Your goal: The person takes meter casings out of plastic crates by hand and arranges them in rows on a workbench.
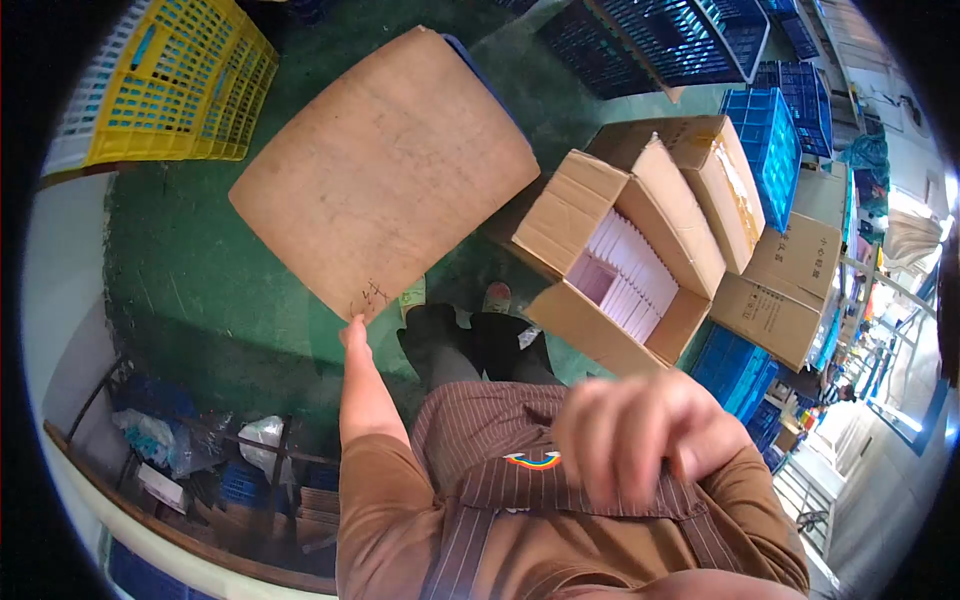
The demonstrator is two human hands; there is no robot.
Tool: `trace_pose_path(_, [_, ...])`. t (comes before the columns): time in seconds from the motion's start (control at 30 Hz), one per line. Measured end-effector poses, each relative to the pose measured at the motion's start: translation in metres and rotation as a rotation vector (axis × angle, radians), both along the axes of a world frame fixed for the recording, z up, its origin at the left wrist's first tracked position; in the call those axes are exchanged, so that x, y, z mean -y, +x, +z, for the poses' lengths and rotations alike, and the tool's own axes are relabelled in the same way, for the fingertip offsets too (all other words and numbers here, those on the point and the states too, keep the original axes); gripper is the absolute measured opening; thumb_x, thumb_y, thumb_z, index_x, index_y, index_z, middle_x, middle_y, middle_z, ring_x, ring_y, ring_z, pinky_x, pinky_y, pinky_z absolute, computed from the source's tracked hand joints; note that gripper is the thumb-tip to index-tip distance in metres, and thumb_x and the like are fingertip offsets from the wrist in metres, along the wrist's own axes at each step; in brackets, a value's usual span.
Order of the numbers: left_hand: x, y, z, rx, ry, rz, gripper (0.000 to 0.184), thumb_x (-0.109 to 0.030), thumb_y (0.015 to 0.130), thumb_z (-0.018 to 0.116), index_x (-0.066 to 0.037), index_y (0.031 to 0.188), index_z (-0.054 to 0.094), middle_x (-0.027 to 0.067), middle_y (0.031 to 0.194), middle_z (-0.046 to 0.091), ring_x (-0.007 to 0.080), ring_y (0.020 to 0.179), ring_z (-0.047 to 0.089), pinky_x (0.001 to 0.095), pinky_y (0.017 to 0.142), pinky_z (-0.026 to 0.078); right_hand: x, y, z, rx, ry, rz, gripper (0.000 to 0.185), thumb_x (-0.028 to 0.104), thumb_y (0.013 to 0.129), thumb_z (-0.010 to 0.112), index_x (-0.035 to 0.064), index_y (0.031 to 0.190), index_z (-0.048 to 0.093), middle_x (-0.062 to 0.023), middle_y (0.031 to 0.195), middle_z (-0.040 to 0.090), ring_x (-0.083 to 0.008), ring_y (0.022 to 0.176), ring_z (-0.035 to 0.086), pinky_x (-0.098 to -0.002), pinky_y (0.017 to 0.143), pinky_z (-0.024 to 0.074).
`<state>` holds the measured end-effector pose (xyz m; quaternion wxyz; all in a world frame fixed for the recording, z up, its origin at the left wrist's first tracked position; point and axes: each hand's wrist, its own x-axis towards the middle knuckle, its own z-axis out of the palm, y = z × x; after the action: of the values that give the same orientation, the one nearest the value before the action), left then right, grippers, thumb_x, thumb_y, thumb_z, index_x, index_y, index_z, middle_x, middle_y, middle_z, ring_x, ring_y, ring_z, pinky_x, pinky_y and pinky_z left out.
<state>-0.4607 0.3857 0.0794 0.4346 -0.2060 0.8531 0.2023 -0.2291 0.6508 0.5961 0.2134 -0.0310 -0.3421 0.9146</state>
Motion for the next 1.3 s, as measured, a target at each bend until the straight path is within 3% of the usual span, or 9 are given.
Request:
trace_pose_path(0.03, [-0.006, -0.008, -0.009, 0.056, 0.033, 0.114, 0.062, -0.028, 0.073, 0.073, -0.003, 0.126, 0.050, 0.0192, 0.127, 0.054, 0.0307, 0.113, 0.053, 0.0452, 0.091, 0.044, 0.007, 0.002, -0.018, 0.196, -0.130, -0.097, 0.036, 0.030, 0.087, 0.054, -0.0010, 0.105, 0.059, -0.0165, 0.105, 0.058, -0.0257, 0.097, 0.052, -0.0360, 0.089, 0.0384])
trace_pose_path(0.13, [-0.032, -0.030, 0.013, 0.316, 0.153, 0.128, 0.074, -0.030, 0.073, 0.075, -0.006, 0.134, 0.041, 0.0139, 0.133, 0.049, 0.0284, 0.120, 0.049, 0.0458, 0.096, 0.041, 0.028, 0.023, -0.088, 0.535, -0.460, -0.301, 0.041, 0.032, 0.087, 0.057, 0.0016, 0.113, 0.052, -0.0109, 0.106, 0.058, -0.0199, 0.097, 0.053, -0.0327, 0.086, 0.0399])
trace_pose_path(0.23, [-0.023, -0.051, 0.036, 0.463, 0.116, 0.208, 0.068, -0.026, 0.077, 0.074, -0.007, 0.133, 0.040, 0.0095, 0.134, 0.049, 0.0274, 0.124, 0.045, 0.0471, 0.099, 0.038, 0.057, 0.054, -0.116, 0.774, -0.752, -0.467, 0.037, 0.030, 0.089, 0.055, 0.0050, 0.115, 0.052, -0.0064, 0.105, 0.059, -0.0150, 0.094, 0.054, -0.0299, 0.084, 0.0407])
trace_pose_path(0.33, [-0.012, -0.052, 0.067, 0.398, 0.600, 0.391, 0.056, -0.018, 0.083, 0.069, -0.008, 0.131, 0.042, 0.0080, 0.132, 0.050, 0.0250, 0.124, 0.047, 0.0471, 0.098, 0.039, 0.083, 0.090, -0.124, 0.913, -0.737, -0.456, 0.030, 0.026, 0.091, 0.053, 0.0078, 0.115, 0.053, -0.0032, 0.106, 0.059, -0.0122, 0.093, 0.054, -0.0283, 0.083, 0.0415])
trace_pose_path(0.5, [-0.057, -0.084, 0.193, 0.497, 0.778, 0.180, 0.045, -0.010, 0.090, 0.058, -0.005, 0.132, 0.045, 0.0091, 0.129, 0.055, 0.0233, 0.115, 0.056, 0.0395, 0.095, 0.047, 0.108, 0.132, -0.114, 1.112, -0.658, -0.509, 0.026, 0.023, 0.094, 0.050, 0.0079, 0.114, 0.053, -0.0022, 0.103, 0.061, -0.0104, 0.087, 0.055, -0.0265, 0.078, 0.0435])
trace_pose_path(0.67, [-0.168, -0.124, 0.353, 0.486, 1.113, 0.311, 0.047, -0.008, 0.086, 0.062, -0.001, 0.130, 0.046, 0.0117, 0.126, 0.056, 0.0245, 0.114, 0.057, 0.0413, 0.093, 0.050, 0.133, 0.155, -0.092, 1.147, -0.554, -0.625, 0.024, 0.022, 0.095, 0.050, 0.0084, 0.114, 0.055, -0.0017, 0.100, 0.062, -0.0092, 0.083, 0.056, -0.0255, 0.075, 0.0452])
trace_pose_path(0.87, [-0.232, -0.114, 0.433, 0.394, 1.283, 0.105, 0.049, -0.006, 0.087, 0.058, 0.001, 0.133, 0.042, 0.0133, 0.128, 0.055, 0.0248, 0.116, 0.056, 0.0395, 0.094, 0.050, 0.178, 0.177, -0.075, 1.202, -0.541, -0.731, 0.023, 0.024, 0.095, 0.051, 0.0098, 0.111, 0.058, -0.0011, 0.097, 0.063, -0.0069, 0.080, 0.056, -0.0240, 0.071, 0.0452])
trace_pose_path(1.13, [-0.187, -0.051, 0.529, 0.341, 1.431, -0.137, 0.059, -0.008, 0.087, 0.058, 0.000, 0.139, 0.033, 0.0147, 0.133, 0.048, 0.0263, 0.121, 0.051, 0.0422, 0.100, 0.044, 0.218, 0.203, -0.063, 1.372, -0.383, -0.692, 0.021, 0.023, 0.092, 0.055, 0.0106, 0.108, 0.060, 0.0011, 0.094, 0.064, -0.0053, 0.078, 0.055, -0.0228, 0.069, 0.0437])
trace_pose_path(1.3, [-0.154, 0.009, 0.562, 0.360, 1.443, -0.215, 0.061, -0.010, 0.086, 0.058, 0.002, 0.139, 0.032, 0.0168, 0.134, 0.047, 0.0288, 0.122, 0.050, 0.0445, 0.102, 0.042, 0.224, 0.234, -0.063, 1.289, -0.202, -0.715, 0.025, 0.023, 0.091, 0.056, 0.0087, 0.111, 0.059, -0.0005, 0.095, 0.064, -0.0073, 0.082, 0.056, -0.0235, 0.070, 0.0446])
